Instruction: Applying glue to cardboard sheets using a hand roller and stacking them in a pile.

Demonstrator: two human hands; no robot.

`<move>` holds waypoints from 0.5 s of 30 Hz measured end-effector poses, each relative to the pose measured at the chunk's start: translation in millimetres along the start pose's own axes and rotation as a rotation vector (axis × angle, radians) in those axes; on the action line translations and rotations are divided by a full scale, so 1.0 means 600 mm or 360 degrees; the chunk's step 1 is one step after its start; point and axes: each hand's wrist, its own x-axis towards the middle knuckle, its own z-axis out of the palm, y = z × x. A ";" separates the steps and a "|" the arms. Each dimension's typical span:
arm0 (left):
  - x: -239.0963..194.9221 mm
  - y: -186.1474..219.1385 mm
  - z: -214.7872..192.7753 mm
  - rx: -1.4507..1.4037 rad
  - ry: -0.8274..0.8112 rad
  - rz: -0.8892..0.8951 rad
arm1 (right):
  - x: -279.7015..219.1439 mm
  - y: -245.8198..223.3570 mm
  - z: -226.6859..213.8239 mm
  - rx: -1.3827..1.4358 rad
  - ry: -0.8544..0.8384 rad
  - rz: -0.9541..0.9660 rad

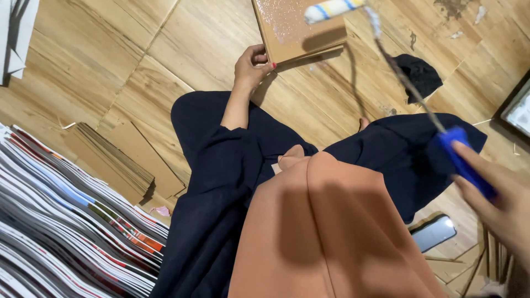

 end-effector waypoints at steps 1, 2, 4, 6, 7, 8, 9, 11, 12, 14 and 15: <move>0.001 -0.002 0.001 0.0012 0.0002 0.0030 | 0.014 -0.003 0.017 -0.0168 0.0072 -0.0128; -0.003 -0.002 0.001 0.0010 -0.0002 0.0033 | 0.019 -0.006 0.034 -0.0169 0.0075 -0.0125; -0.009 0.000 -0.001 -0.0040 -0.0013 0.0069 | 0.036 -0.014 0.065 -0.0602 -0.0222 0.0200; -0.006 -0.003 0.002 0.0013 0.0027 0.0105 | 0.002 0.008 0.063 -0.0477 -0.0151 0.0026; -0.008 -0.007 0.002 0.0084 0.0046 0.0127 | -0.018 0.018 0.064 -0.0330 -0.0091 -0.0122; -0.011 -0.005 -0.003 0.0083 0.0058 0.0120 | -0.026 0.022 0.063 -0.0331 -0.0099 -0.0133; -0.011 -0.001 -0.004 0.0093 0.0041 0.0113 | -0.037 0.026 0.061 -0.0511 -0.0086 -0.0085; -0.010 0.007 -0.004 0.0100 0.0029 0.0105 | -0.045 0.018 0.053 -0.0693 -0.0072 -0.0042; -0.010 0.010 -0.005 0.0041 -0.0018 0.0049 | -0.042 0.007 0.047 -0.0532 -0.0071 -0.0056; 0.000 -0.017 -0.002 -0.0018 -0.0049 -0.0022 | -0.029 -0.015 0.050 -0.0369 -0.0086 -0.0082; 0.017 -0.041 0.002 -0.0067 -0.0019 0.0055 | -0.014 -0.025 0.060 -0.0427 -0.0018 -0.0170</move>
